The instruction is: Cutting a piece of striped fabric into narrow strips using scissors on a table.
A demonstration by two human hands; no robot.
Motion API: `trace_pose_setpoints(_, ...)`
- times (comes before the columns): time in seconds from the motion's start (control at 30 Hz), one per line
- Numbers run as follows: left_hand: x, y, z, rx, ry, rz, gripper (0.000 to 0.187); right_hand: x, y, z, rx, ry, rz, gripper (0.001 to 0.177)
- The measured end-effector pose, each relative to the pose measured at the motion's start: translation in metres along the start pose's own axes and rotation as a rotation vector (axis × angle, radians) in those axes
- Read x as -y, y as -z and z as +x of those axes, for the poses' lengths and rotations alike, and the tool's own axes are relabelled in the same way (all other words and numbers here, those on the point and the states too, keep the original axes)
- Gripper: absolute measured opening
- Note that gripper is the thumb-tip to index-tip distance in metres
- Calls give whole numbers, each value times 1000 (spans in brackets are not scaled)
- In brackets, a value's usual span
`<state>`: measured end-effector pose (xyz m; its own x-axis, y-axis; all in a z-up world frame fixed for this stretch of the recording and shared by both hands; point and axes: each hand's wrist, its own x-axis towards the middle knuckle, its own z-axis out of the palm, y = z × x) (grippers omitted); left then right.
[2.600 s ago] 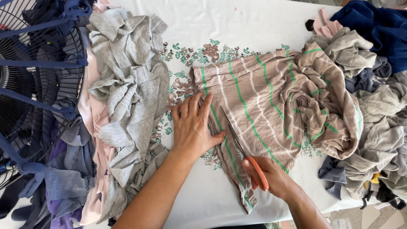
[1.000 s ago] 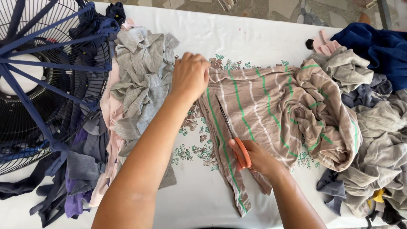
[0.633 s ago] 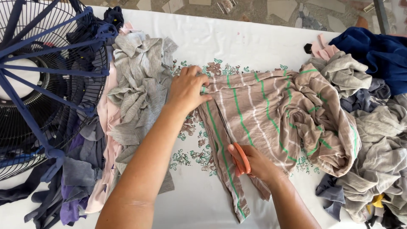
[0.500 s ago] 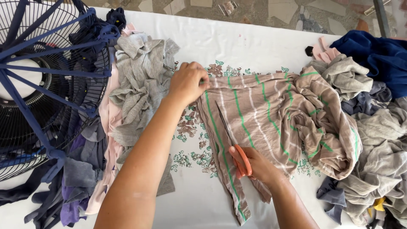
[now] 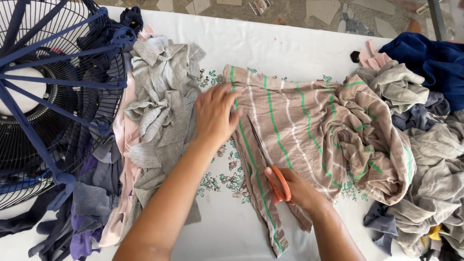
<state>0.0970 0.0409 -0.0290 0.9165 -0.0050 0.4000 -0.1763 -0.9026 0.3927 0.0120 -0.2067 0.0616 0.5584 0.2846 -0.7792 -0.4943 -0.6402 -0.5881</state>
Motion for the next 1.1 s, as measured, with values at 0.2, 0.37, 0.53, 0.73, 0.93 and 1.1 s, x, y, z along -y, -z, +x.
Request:
trace_pose_setpoints(0.2,-13,33,-19,119,111,-32,101,16,6,-3,66,10,-130,64)
trace_pose_setpoints(0.37,-14,51,-4,130,148,-70,116,35,8,10,60,-20,-131,65)
trace_pose_setpoints(0.53,-13,53,-2,168,171,-79,120,52,3,15,32,-73,-132,63)
trace_pose_setpoints(0.73,-12,54,-2,169,166,-75,120,25,-5,35,-82,143,-105,67)
trace_pose_setpoints(0.93,-3,41,-6,186,153,-104,99,38,-4,26,-62,78,-86,64)
trace_pose_setpoints(1.1,1,29,-5,79,136,-70,60,54,-2,29,-17,-15,-43,68)
